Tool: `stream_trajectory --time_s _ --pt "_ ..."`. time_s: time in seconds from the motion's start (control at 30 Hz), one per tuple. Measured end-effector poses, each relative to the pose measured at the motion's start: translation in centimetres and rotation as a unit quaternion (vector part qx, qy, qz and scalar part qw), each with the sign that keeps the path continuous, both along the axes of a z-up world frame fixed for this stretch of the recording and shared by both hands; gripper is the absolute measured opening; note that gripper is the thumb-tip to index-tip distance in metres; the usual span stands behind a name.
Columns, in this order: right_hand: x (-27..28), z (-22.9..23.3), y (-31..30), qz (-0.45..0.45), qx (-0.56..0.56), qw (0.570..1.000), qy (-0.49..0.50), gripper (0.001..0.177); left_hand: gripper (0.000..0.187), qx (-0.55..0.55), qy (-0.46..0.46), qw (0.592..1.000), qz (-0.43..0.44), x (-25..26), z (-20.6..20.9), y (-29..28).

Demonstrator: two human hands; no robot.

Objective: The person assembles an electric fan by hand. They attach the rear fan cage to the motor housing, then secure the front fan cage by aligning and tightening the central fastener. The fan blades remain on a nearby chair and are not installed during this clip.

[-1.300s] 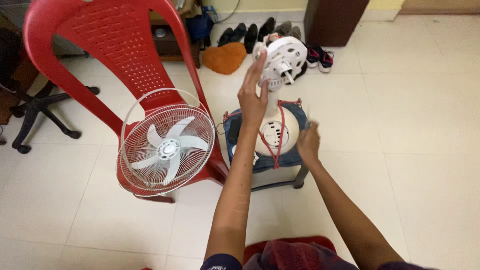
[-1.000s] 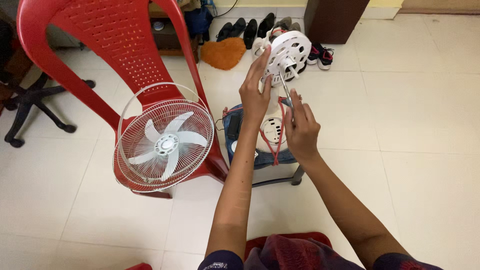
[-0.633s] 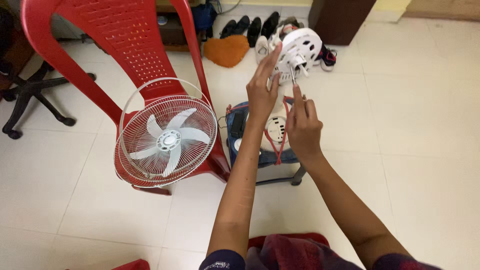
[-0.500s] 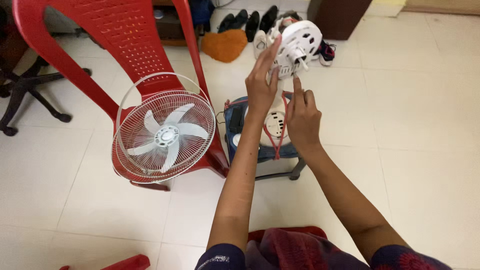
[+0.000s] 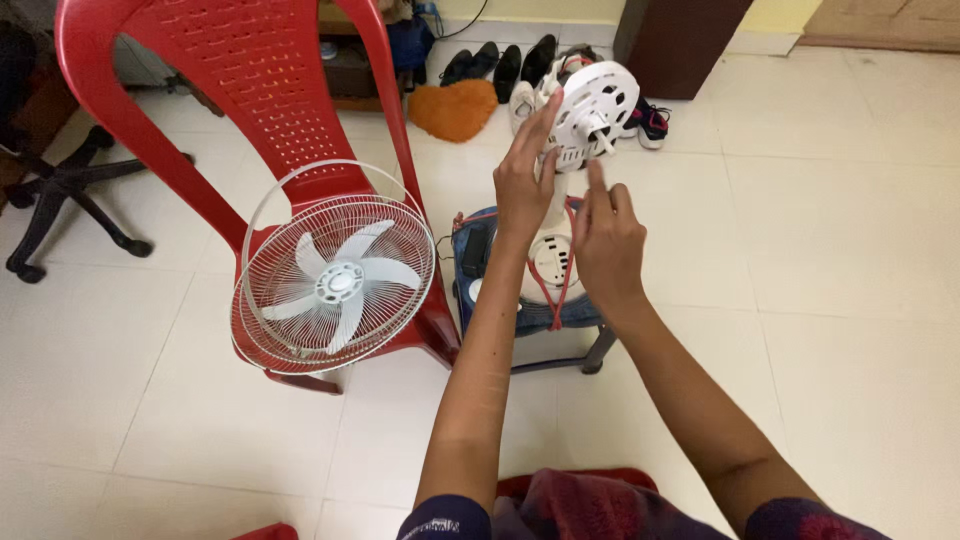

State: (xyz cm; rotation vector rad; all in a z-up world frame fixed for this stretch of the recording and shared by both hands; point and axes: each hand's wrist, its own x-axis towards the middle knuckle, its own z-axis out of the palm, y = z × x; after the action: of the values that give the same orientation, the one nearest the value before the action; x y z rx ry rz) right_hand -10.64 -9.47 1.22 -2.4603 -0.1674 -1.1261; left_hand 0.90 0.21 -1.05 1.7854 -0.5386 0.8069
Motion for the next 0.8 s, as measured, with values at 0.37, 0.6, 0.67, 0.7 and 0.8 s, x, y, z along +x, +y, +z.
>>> stream_trajectory --time_s 0.37,0.6,0.67,0.7,0.8 --pt "-0.8 1.7 -1.5 0.064 0.060 0.995 -0.038 0.037 0.069 -0.007 -0.011 0.999 -0.034 -0.1 2.0 1.7" --pt "-0.1 2.9 -4.4 0.043 0.091 0.994 -0.032 0.034 0.052 -0.051 -0.064 0.993 -0.082 2.0 1.4 1.3" --pt "0.4 2.8 -4.9 0.029 0.056 0.998 0.001 0.035 0.048 -0.138 0.009 0.978 -0.156 3.0 1.4 0.4" --pt "0.4 2.6 -5.1 0.023 0.038 0.999 0.019 0.035 0.048 -0.180 0.046 0.964 -0.192 3.5 1.2 -0.2" --pt "-0.2 2.2 -5.6 0.012 0.057 0.998 0.033 0.032 0.056 -0.247 0.067 0.934 -0.248 4.7 0.8 -1.8"
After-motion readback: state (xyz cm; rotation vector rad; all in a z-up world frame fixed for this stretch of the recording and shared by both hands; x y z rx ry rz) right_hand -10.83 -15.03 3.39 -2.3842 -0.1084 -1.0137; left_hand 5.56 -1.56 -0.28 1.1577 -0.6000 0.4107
